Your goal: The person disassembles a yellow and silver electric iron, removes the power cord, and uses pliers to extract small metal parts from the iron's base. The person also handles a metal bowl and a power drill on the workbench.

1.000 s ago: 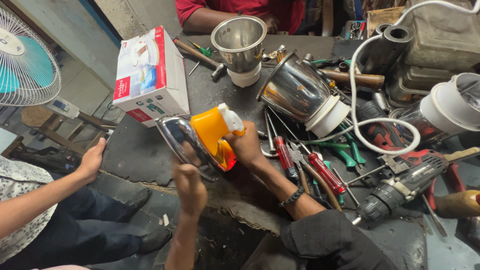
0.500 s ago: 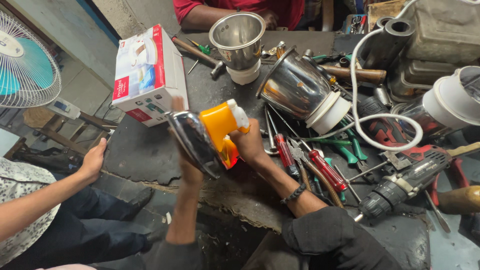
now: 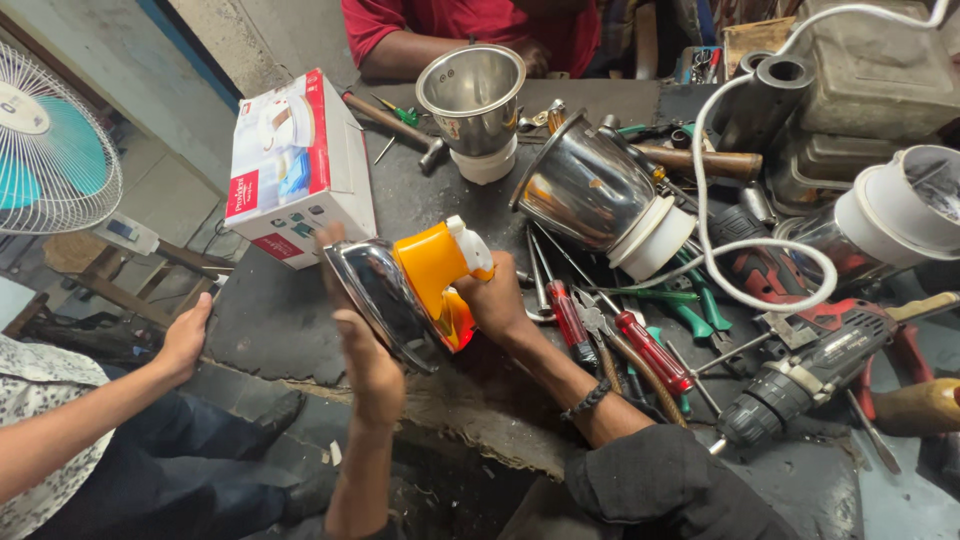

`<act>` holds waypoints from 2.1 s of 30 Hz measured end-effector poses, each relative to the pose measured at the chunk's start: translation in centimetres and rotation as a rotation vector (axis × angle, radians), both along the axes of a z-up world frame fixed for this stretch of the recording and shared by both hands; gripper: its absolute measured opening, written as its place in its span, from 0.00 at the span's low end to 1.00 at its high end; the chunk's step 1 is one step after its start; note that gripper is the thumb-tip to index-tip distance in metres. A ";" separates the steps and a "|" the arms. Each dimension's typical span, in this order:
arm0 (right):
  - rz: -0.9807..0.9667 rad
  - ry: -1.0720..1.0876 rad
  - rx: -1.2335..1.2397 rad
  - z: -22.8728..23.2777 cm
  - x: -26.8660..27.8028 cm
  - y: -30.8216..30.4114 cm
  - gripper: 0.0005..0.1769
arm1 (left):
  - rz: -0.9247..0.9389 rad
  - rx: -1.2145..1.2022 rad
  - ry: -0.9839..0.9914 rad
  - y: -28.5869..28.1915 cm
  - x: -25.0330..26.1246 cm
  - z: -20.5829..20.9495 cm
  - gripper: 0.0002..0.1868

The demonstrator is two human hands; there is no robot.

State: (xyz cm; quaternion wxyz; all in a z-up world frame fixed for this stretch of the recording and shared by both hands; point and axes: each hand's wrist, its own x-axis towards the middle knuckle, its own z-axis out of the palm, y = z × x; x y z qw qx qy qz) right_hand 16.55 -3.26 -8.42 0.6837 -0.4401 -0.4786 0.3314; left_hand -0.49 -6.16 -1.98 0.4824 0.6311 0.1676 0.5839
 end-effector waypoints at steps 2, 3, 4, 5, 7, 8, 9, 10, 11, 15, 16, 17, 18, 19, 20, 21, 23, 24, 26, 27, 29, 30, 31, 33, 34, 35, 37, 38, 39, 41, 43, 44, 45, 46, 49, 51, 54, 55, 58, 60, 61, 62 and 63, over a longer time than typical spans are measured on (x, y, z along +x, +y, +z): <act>0.005 0.016 -0.003 0.0 0.0 -0.2 0.05 | 0.083 0.198 0.026 -0.2 0.8 3.3 0.48; 0.007 0.025 -0.003 0.0 0.1 -0.1 0.05 | 0.106 0.227 0.031 -0.1 1.3 4.5 0.47; 0.011 0.037 0.006 0.0 0.2 -0.1 0.06 | 0.127 0.255 0.038 0.0 1.7 5.3 0.46; 0.016 0.050 0.014 -0.1 0.2 -0.1 0.06 | 0.155 0.274 0.060 0.2 2.0 5.7 0.46; 0.008 0.070 0.005 -0.2 0.2 -0.1 0.07 | 0.219 0.303 0.122 0.3 2.4 5.5 0.46; -0.004 0.074 -0.012 -0.2 0.2 -0.2 0.07 | 0.256 0.312 0.158 0.4 2.5 4.9 0.46; -0.015 0.078 -0.030 -0.2 0.2 -0.4 0.07 | 0.216 0.185 0.157 0.1 2.6 4.1 0.47; -0.016 0.098 -0.038 0.1 0.4 -0.2 0.06 | 0.171 0.076 0.145 0.0 2.7 3.1 0.49; -0.017 0.119 -0.046 0.4 0.5 -0.1 0.06 | 0.123 -0.033 0.135 0.0 2.7 2.0 0.52; -0.025 0.118 -0.097 0.2 0.2 -0.4 0.06 | 0.144 0.131 0.168 0.5 1.5 -2.9 0.46; -0.016 0.108 -0.081 0.2 0.2 -0.5 0.06 | 0.161 0.150 0.189 0.6 1.2 -3.8 0.46; -0.007 0.099 -0.065 0.2 0.1 -0.5 0.07 | 0.179 0.169 0.211 0.8 0.9 -4.6 0.47; 0.000 0.090 -0.047 0.1 0.1 -0.4 0.07 | 0.246 0.229 0.252 1.0 0.7 -5.2 0.48; -0.003 0.090 -0.034 0.1 0.1 -0.2 0.07 | 0.313 0.288 0.294 1.2 0.6 -5.6 0.48; -0.010 0.091 -0.025 0.0 0.1 -0.1 0.07 | 0.378 0.346 0.336 1.3 0.5 -5.8 0.48; -0.017 0.091 -0.015 -0.1 0.1 0.0 0.07 | 0.408 0.413 0.369 1.3 0.3 -5.9 0.46; -0.005 0.109 -0.057 -0.4 0.3 0.1 0.07 | 0.463 0.546 0.435 1.2 0.2 -6.0 0.45; 0.001 0.120 -0.085 -0.7 0.4 -0.1 0.07 | 0.447 0.475 0.356 0.8 0.1 -6.1 0.42; -0.008 0.129 -0.100 -0.9 0.4 -0.1 0.08 | 0.423 0.335 0.197 0.3 -0.2 -6.3 0.38; -0.009 0.133 -0.106 -0.9 0.4 -0.1 0.09 | 0.490 0.153 0.136 0.2 -0.4 -6.4 0.34; -0.004 0.143 -0.115 -0.8 0.3 -0.1 0.08 | 0.605 -0.214 0.009 0.2 -0.5 -6.9 0.28; -0.004 0.146 -0.119 -0.8 0.3 -0.1 0.08 | 0.630 -0.233 0.006 0.4 -0.4 -7.2 0.27; 0.010 0.141 -0.103 -0.7 0.4 -0.1 0.08 | 0.654 -0.253 0.003 0.6 -0.4 -7.6 0.29; 0.033 0.139 -0.072 -0.5 0.2 0.0 0.08 | 0.686 -0.304 -0.007 1.0 -0.6 -8.2 0.32; 0.038 0.119 -0.055 -0.5 0.2 0.0 0.07 | 0.693 -0.336 -0.017 1.2 -0.7 -8.5 0.33; 0.043 0.099 -0.037 -0.5 0.2 0.0 0.06 | 0.699 -0.368 -0.026 1.2 -0.7 -8.7 0.35; 0.039 0.075 -0.039 -0.5 0.0 -0.1 0.06 | 0.661 -0.379 -0.004 1.1 -0.9 -8.9 0.36; 0.030 0.067 -0.057 -0.4 0.0 -0.1 0.06 | 0.642 -0.382 0.004 1.2 -0.8 -8.8 0.37; 0.021 0.059 -0.076 -0.2 0.1 -0.1 0.06 | 0.675 -0.367 0.020 1.2 -0.6 -8.6 0.37; 0.040 0.099 -0.040 0.1 0.2 -0.1 0.07 | 0.743 -0.338 0.061 1.3 -0.4 -8.1 0.36; 0.044 0.104 -0.069 0.3 -0.1 -0.4 0.07 | 0.756 -0.365 0.093 1.1 -0.4 -7.9 0.37; 0.035 0.084 -0.110 0.4 0.0 -0.5 0.08 | 0.764 -0.380 0.106 1.0 -0.4 -7.8 0.37; 0.025 0.064 -0.150 0.5 0.0 -0.6 0.10 | 0.752 -0.377 0.102 0.9 -0.5 -7.8 0.37; 0.037 0.075 -0.144 0.8 0.0 -0.7 0.10 | 0.738 -0.372 0.097 0.9 -0.4 -7.7 0.37; 0.060 0.098 -0.123 1.1 0.2 -0.8 0.09 | 0.746 -0.315 0.097 0.9 -0.3 -7.7 0.37; 0.060 0.111 -0.104 1.0 0.1 -0.7 0.08 | 0.748 -0.281 0.086 1.0 -0.3 -7.8 0.36; 0.070 0.111 -0.080 0.5 0.1 -0.6 0.08 | 0.736 -0.289 0.063 1.1 -0.1 -8.0 0.36; 0.075 0.116 -0.064 0.3 0.1 -0.6 0.08 | 0.741 -0.306 0.071 1.1 0.0 -8.1 0.35; 0.083 0.132 -0.027 0.0 0.2 -0.2 0.08 | 0.743 -0.305 0.085 1.2 0.0 -8.1 0.35; 0.082 0.146 -0.036 -0.2 0.2 -0.2 0.06 | 0.733 -0.288 0.079 1.2 0.0 -8.1 0.35; 0.080 0.143 -0.052 -0.4 0.2 -0.3 0.06 | 0.724 -0.279 0.072 1.1 0.1 -8.1 0.35; 0.076 0.139 -0.066 -0.4 0.2 -0.3 0.06 | 0.712 -0.269 0.064 1.1 0.1 -7.9 0.35; 0.072 0.136 -0.080 -0.4 0.3 -0.3 0.06 | 0.712 -0.274 0.073 1.1 0.2 -7.7 0.34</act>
